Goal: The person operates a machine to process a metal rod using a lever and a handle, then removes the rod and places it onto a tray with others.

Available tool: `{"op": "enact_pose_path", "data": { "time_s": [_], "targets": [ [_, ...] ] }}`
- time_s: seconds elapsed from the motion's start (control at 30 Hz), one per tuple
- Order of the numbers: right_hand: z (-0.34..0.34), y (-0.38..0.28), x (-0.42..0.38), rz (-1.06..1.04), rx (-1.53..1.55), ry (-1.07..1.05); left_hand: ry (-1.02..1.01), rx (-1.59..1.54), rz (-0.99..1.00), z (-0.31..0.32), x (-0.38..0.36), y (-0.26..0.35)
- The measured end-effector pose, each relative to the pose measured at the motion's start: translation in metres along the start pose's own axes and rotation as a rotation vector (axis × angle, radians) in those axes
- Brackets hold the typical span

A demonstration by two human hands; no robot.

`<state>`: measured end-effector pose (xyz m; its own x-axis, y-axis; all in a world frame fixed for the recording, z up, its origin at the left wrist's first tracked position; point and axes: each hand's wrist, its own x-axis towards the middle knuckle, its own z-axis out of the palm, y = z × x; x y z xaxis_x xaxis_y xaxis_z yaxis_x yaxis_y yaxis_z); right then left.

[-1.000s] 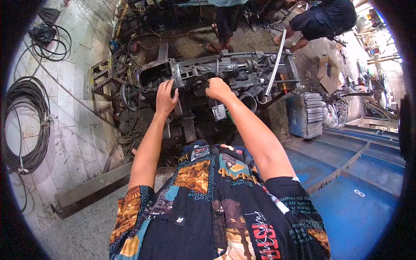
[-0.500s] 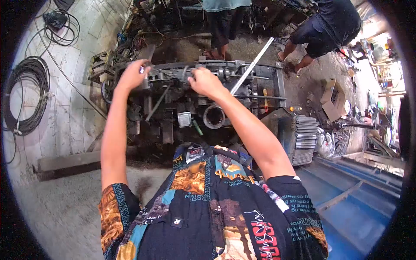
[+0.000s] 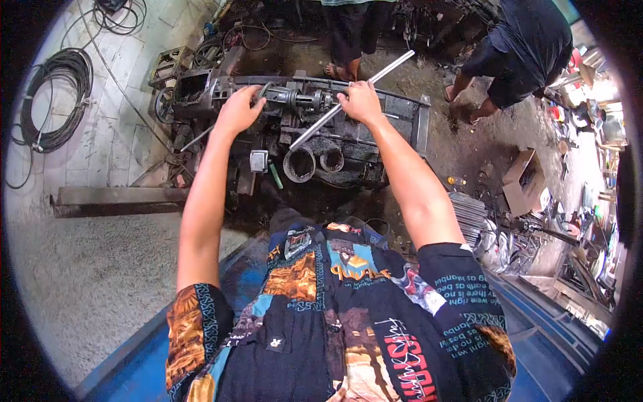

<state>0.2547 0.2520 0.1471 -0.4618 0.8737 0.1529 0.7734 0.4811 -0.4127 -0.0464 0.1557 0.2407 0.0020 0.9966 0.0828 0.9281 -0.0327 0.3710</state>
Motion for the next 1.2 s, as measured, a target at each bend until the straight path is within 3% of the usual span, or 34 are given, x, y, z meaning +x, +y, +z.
{"op": "enact_pose_path", "data": {
  "time_s": [0.1,0.17,0.4,0.5,0.6,0.7,0.73,0.8,0.83,0.9,1.03,1.2],
  "targets": [
    [0.011,0.002,-0.005,-0.035,-0.057,0.066,0.014,-0.126,-0.147,0.034,-0.025,-0.008],
    [0.012,-0.001,-0.003,-0.003,-0.113,0.056,0.103,-0.104,-0.098,0.060,-0.048,-0.024],
    [-0.007,0.006,0.022,0.030,-0.199,-0.166,-0.310,-0.028,-0.551,0.140,-0.120,-0.060],
    [-0.002,0.012,0.031,0.025,-0.224,-0.135,-0.579,-0.074,-0.694,0.229,-0.158,-0.118],
    [0.007,0.015,0.030,0.009,-0.250,-0.062,-0.709,-0.087,-0.879,0.249,-0.175,-0.105],
    [0.008,0.018,0.028,-0.028,-0.246,-0.030,-0.326,-0.295,-0.791,0.332,-0.218,-0.142],
    [0.009,0.018,0.028,-0.036,-0.255,-0.024,-0.335,-0.302,-0.788,0.328,-0.214,-0.135],
    [0.009,0.018,0.028,-0.051,-0.264,-0.009,-0.344,-0.678,-1.058,0.311,-0.205,-0.115],
    [0.008,0.016,0.027,-0.049,-0.265,-0.012,-0.347,-0.679,-1.060,0.305,-0.203,-0.110],
    [0.009,0.016,0.026,-0.057,-0.232,0.036,-0.272,-1.160,-1.207,0.295,-0.199,-0.111],
    [0.009,0.016,0.027,-0.062,-0.224,0.059,-0.382,-1.023,-1.228,0.257,-0.175,-0.111],
    [0.008,0.011,0.028,-0.050,-0.221,0.055,-0.367,-0.903,-1.160,0.234,-0.130,-0.111]
  ]
}}
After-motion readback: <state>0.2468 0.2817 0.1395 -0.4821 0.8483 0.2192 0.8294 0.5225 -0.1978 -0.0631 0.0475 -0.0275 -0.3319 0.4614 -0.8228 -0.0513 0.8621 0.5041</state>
